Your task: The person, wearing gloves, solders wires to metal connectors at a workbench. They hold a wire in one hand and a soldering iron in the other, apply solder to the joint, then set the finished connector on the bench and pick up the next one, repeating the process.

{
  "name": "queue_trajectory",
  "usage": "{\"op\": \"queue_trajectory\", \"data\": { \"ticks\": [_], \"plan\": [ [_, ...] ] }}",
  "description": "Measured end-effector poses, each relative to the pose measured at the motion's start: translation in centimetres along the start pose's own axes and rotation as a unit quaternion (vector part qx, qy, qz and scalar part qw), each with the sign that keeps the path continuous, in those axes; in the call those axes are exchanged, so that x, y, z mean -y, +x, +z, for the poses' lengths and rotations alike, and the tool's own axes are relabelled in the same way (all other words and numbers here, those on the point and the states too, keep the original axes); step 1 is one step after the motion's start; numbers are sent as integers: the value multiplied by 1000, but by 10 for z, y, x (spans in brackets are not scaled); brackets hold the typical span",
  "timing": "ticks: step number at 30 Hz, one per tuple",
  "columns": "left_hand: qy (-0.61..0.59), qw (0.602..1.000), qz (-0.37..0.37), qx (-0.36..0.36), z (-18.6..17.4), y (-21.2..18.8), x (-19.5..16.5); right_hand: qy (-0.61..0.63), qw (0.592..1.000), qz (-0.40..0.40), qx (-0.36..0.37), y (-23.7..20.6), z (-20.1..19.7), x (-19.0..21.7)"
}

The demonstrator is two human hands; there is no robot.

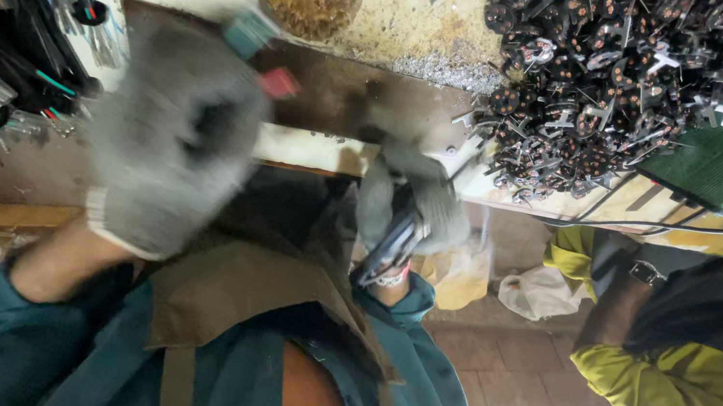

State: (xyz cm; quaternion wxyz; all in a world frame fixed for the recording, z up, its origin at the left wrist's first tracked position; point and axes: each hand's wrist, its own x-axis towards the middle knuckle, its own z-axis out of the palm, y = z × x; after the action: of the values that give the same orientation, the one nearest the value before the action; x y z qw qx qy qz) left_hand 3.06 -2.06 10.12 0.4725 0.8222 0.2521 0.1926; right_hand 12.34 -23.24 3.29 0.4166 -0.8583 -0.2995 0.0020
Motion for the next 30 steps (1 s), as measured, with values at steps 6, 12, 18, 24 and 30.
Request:
{"op": "queue_trajectory", "data": {
  "ticks": [6, 12, 18, 24, 30],
  "plan": [
    [165, 984, 60, 24, -6, 21, 44, 34, 996, 1, 77, 8, -1, -5],
    [144, 988, 15, 60, -17, 29, 22, 175, 984, 3, 25, 11, 9, -7],
    [-63, 979, -83, 173, 0, 1, 7, -6, 995, 35, 91, 14, 0, -1],
    [3, 944, -63, 324, 33, -12, 19, 3, 982, -45, 182, 13, -13, -14],
    [-16, 967, 47, 248, 22, 9, 8, 22, 988, -38, 147, 12, -9, -8]
  ]
}}
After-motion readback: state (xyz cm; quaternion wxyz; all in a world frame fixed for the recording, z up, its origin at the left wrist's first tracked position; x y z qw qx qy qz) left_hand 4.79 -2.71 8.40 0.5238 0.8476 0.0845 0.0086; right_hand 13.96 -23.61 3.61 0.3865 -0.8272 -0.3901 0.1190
